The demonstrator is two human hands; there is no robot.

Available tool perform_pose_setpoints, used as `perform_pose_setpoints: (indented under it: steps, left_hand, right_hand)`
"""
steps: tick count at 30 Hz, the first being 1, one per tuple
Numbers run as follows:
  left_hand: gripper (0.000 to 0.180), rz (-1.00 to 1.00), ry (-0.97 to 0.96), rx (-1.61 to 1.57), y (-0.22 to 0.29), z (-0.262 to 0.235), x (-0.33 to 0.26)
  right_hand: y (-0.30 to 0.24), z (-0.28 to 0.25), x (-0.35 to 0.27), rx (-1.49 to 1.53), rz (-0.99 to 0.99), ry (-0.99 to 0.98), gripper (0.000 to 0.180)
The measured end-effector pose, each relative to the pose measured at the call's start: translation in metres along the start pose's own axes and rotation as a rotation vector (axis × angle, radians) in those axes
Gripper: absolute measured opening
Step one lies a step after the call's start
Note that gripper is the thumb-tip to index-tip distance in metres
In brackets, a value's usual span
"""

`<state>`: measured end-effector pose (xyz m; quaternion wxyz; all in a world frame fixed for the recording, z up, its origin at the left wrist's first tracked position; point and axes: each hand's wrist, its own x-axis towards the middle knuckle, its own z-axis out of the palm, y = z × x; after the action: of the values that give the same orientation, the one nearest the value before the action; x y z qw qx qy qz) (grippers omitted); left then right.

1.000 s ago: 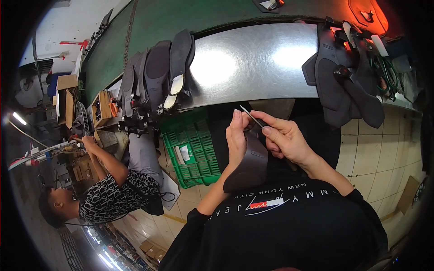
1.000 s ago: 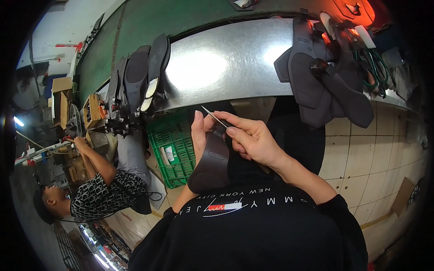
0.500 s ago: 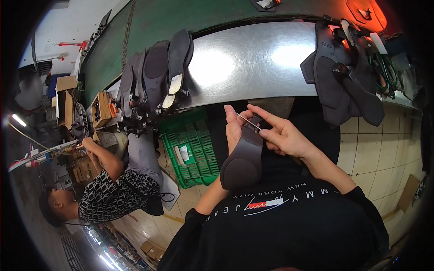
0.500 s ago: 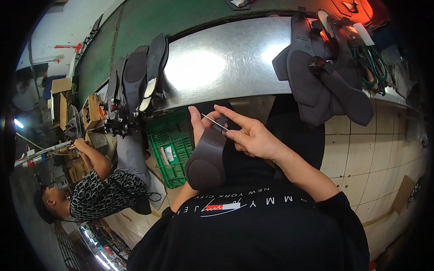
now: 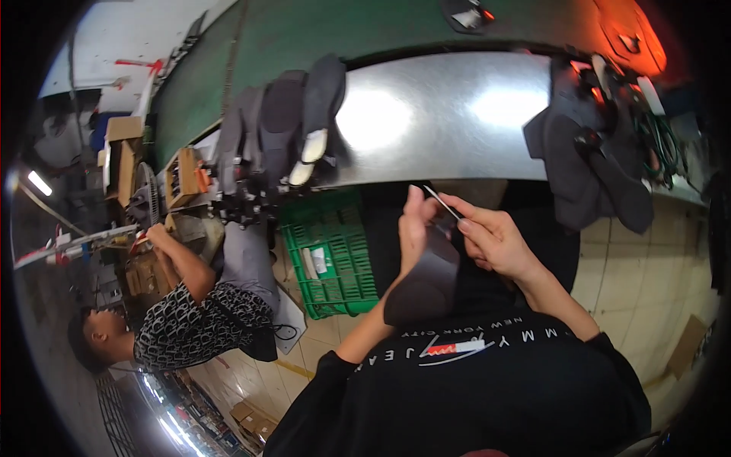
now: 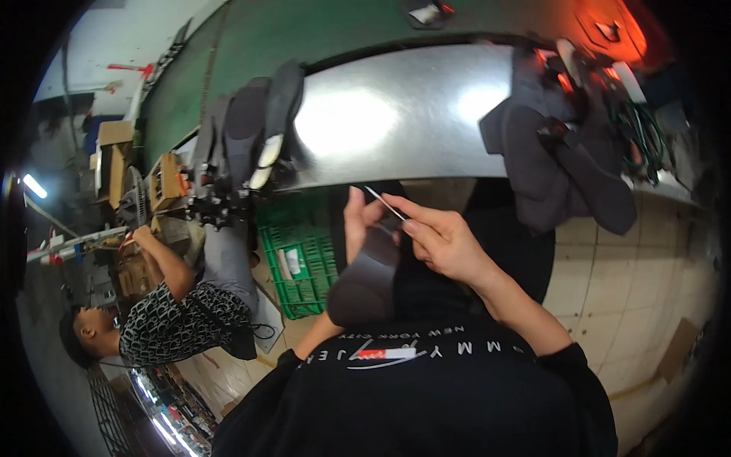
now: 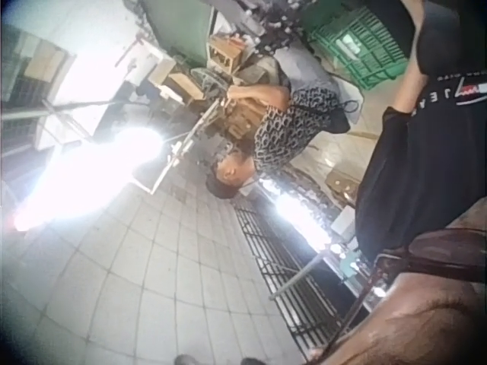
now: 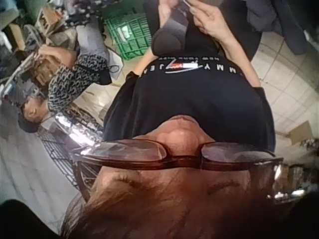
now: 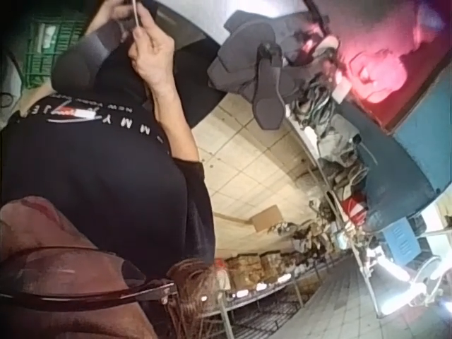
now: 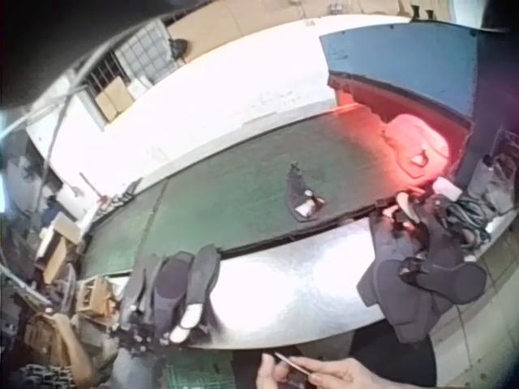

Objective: The person is finishing a shoe component by trimming excess material with a knife.

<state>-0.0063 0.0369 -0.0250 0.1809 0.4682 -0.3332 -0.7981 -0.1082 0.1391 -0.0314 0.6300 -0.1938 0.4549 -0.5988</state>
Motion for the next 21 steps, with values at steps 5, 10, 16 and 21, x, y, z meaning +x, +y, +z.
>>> perform_pose_setpoints:
  steps: [5, 10, 16, 21]
  left_hand:
    - [0.051, 0.027, -0.07, -0.003, -0.026, -0.019, 0.02]
    - [0.031, 0.179, -0.483, 0.266, 0.025, -0.028, 0.0]
    - [0.032, 0.252, -0.343, 0.44, 0.086, -0.062, -0.005]
    - [0.027, 1.229, 0.369, 0.05, 0.181, -0.103, -0.035]
  right_hand:
    - [0.006, 0.0, 0.005, -0.162, -0.123, 0.133, 0.038]
    - [-0.021, -0.009, 0.009, 0.001, -0.023, -0.05, 0.042]
    - [-0.041, -0.031, 0.024, 0.022, -0.159, 0.058, 0.043]
    - [-0.048, -0.035, 0.044, 0.078, -0.183, 0.09, 0.043]
